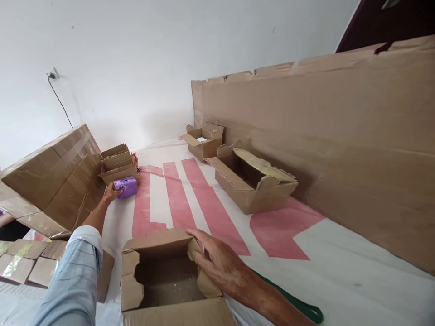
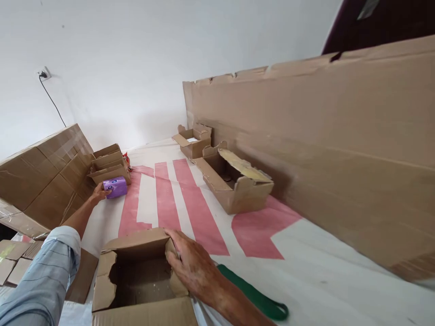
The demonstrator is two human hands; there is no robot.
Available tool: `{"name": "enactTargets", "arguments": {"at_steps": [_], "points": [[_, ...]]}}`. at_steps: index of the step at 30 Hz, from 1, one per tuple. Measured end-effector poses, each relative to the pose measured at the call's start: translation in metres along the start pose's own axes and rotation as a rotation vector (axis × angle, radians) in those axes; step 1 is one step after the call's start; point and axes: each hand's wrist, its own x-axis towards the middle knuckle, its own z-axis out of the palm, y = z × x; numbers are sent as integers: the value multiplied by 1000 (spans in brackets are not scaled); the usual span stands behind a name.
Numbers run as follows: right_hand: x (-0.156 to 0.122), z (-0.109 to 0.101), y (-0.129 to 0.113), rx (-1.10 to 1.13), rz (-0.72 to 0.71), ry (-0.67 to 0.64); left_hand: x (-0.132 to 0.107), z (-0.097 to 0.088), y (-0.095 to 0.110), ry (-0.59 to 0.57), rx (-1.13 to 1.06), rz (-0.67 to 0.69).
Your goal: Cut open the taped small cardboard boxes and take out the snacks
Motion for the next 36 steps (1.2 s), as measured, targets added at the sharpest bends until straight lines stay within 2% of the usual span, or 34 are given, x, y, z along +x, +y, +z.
{"name": "enactTargets", "arguments": {"at_steps": [3, 5, 7, 9, 10, 11, 12, 13, 14, 16, 18, 21, 24, 28, 32, 36], "points": [[10, 4, 7, -22, -17, 29, -8, -13, 14, 20, 159, -35], [23, 3, 8, -64, -18, 64, -22, -29, 31, 13, 225, 15], [42, 2, 5, -117, 2, 89, -49, -43, 52, -34, 255, 112], [64, 5, -4, -152, 21, 88, -88, -48, 71, -161, 264, 243], [75, 8, -11, -156, 24, 81, -112, -47, 79, -269, 267, 320], [84, 12, -19, -152, 18, 74, -136, -43, 84, -442, 313, 447], [91, 16, -28, -144, 9, 71, -159, -37, 87, -561, 394, 548], [96, 19, -36, -134, -2, 70, -179, -30, 89, -578, 517, 607], [97, 21, -42, -124, -20, 68, -195, -23, 88, -568, 685, 606], [89, 19, -50, -105, -86, 64, -210, -13, 84, -492, 905, 541], [66, 9, -45, -102, -179, 97, -204, -11, 77, -426, 1007, 462], [14, -13, -17, -186, -247, 251, -169, -19, 69, -372, 1080, 393], [-44, -33, 31, -370, -201, 367, -126, -24, 64, -326, 1116, 361], [-106, -39, 103, -544, -66, 372, -79, -14, 63, -255, 1114, 329], [-138, -31, 147, -596, -22, 346, -42, 1, 63, -199, 1100, 301], [-143, -23, 161, -641, -47, 383, -8, 8, 60, -147, 1076, 272]]}}
